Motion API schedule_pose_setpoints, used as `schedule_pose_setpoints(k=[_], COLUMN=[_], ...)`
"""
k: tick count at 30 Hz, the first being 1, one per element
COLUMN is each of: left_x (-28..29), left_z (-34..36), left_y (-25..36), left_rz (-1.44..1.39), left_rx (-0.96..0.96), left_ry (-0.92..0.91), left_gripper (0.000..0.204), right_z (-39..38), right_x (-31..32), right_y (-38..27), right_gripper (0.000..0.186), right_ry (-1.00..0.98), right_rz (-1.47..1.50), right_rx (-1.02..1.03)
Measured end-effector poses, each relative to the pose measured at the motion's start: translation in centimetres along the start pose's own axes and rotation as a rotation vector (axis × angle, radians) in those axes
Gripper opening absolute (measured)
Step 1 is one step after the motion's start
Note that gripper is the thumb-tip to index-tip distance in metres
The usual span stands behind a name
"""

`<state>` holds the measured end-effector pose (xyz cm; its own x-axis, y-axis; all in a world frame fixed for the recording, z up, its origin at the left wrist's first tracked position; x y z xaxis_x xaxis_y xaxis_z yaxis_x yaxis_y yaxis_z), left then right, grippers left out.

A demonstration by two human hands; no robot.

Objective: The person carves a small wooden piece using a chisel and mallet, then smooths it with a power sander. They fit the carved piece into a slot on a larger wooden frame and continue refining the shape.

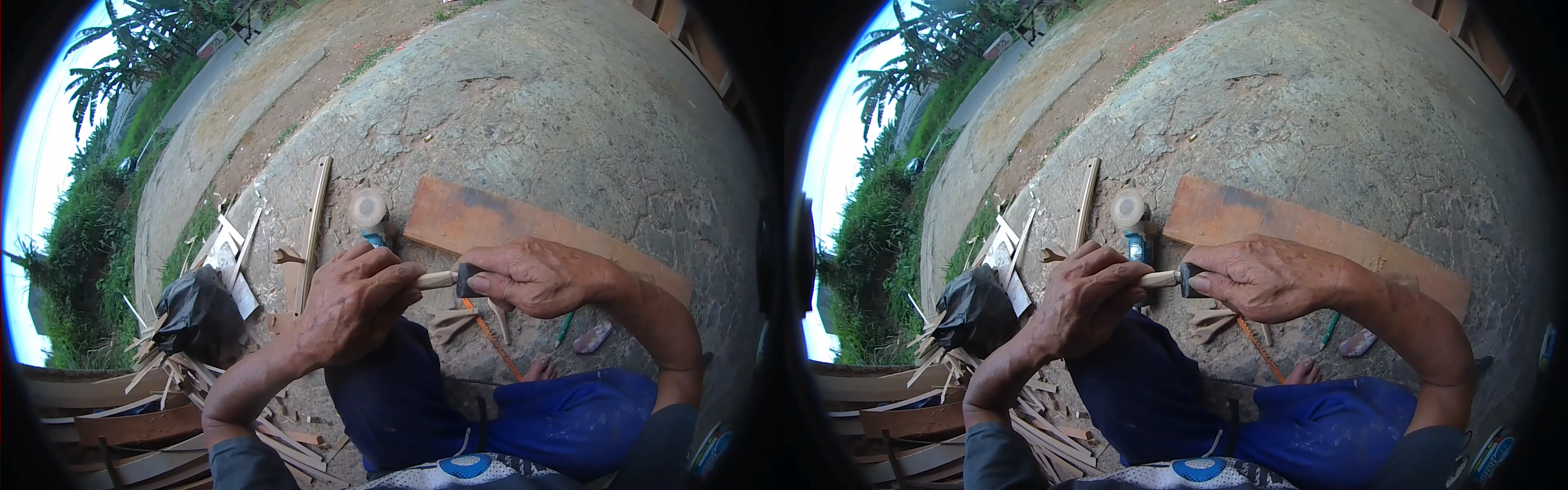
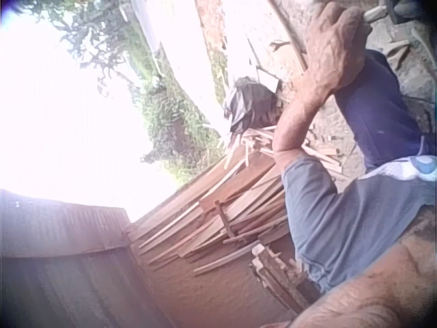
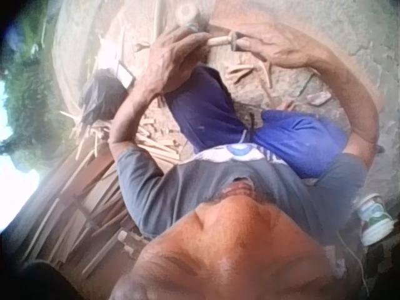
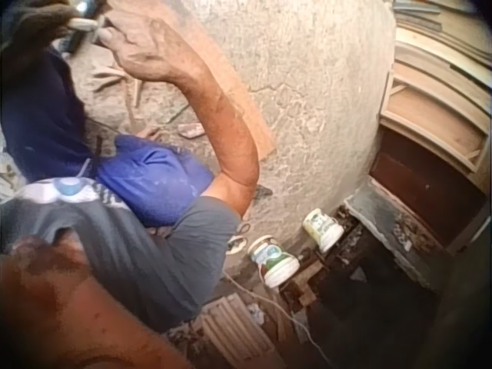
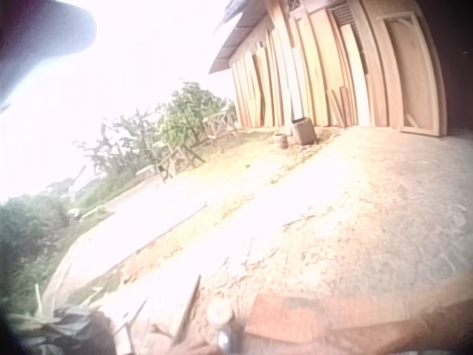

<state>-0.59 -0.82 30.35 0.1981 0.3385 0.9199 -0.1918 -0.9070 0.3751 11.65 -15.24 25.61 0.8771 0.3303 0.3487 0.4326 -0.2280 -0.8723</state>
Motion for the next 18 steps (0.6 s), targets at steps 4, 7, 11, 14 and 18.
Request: schedule_pose_setpoints(k=[4,7,11,14,18], left_x=[0.1,0.0,-0.6,-0.6,-0.4], left_z=[0.0,0.1,0.1,0.1,0.0], left_y=[0.4,0.0,-0.4,-0.3,0.0], left_rz=[0.034,0.045,-0.062,-0.094,-0.082], left_rx=[-0.053,-0.008,0.086,0.110,0.073], left_ry=[0.036,0.004,-0.017,-0.041,-0.004], left_gripper=[0.026,0.023,0.020,0.021,0.020], right_z=[0.0,0.0,0.1,0.1,-0.3], right_x=[-0.1,0.1,0.3,0.2,0.2], right_y=[-0.7,-1.0,-0.2,0.2,-0.1], right_gripper=[0.030,0.031,0.028,0.029,0.029], right_ry=[-0.019,0.002,0.041,0.035,0.051], right_rz=[-0.039,-0.033,-0.096,-0.053,-0.080], right_rx=[-0.027,-0.010,0.037,0.054,0.042])
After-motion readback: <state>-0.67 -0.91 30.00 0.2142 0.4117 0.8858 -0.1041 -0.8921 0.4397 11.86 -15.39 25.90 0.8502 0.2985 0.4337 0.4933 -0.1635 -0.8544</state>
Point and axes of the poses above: each hand's wrist, its own z-axis towards the middle knuckle, its own x-axis out of the back of the hand, y = z × x, the point moved 6 cm from there along z, towards the middle knuckle, and after that the axes turned 14 degrees about -y, right-handed, at the moved point
